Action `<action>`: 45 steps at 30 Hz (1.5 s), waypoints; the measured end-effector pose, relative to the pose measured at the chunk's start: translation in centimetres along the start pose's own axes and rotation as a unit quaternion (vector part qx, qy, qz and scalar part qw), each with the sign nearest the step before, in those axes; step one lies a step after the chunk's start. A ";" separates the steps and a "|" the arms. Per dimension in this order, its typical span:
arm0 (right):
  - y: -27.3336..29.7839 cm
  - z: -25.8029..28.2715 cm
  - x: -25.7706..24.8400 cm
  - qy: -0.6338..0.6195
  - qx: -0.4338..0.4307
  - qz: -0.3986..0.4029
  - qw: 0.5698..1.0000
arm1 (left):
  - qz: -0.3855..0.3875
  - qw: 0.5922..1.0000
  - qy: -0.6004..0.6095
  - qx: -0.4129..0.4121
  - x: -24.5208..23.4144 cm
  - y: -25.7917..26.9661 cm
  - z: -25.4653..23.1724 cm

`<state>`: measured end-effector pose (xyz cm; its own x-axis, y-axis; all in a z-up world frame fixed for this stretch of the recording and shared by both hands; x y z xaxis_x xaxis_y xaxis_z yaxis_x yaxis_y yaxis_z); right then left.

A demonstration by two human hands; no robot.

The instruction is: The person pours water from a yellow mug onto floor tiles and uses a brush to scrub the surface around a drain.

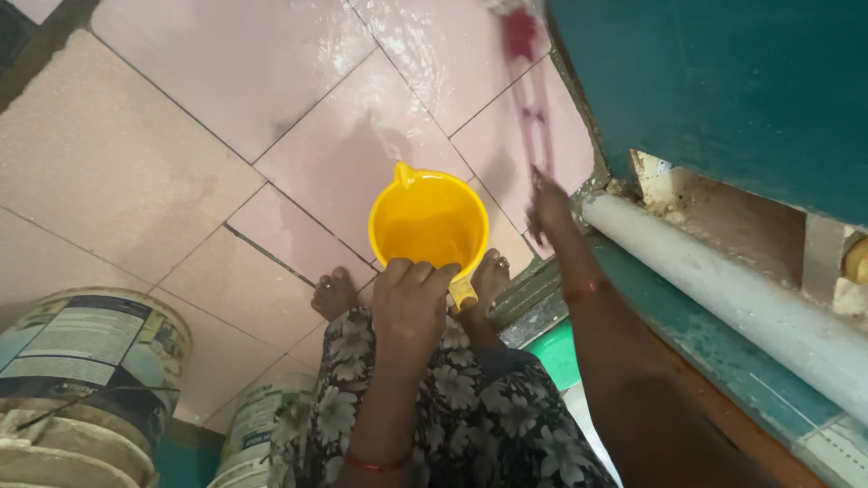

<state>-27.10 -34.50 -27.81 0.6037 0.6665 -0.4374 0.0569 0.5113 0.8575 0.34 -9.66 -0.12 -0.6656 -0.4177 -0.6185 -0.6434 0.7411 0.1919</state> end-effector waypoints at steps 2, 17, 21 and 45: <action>3.5 -9.9 -5.4 -0.015 0.137 -0.089 0.986 | -0.014 1.000 -0.004 0.001 -0.5 0.3 0.3; 7.0 -5.5 9.0 0.027 -0.023 0.048 0.998 | -0.022 1.000 0.002 0.013 -1.3 0.2 0.6; 3.7 2.0 6.9 0.154 -0.054 0.035 0.986 | -0.002 1.000 -0.003 0.015 -1.3 0.0 0.4; 1.2 14.2 7.7 0.178 -0.055 -0.026 0.982 | -0.016 0.999 0.038 -0.001 -3.3 0.0 2.6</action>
<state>-11.07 -36.41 -26.31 0.2850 0.7755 -0.5633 -0.0180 0.5919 0.8058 3.49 -6.91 -0.03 -0.6715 -0.4793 -0.5652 -0.6650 0.7262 0.1743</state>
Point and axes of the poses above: each hand's wrist, its own y-axis away from the middle knuckle, its own x-axis out of the palm, z = x × y, the point moved 7 cm from there along -y, towards the middle knuckle, and after that the axes turned 1 degree about -z, right-handed, at the moved point
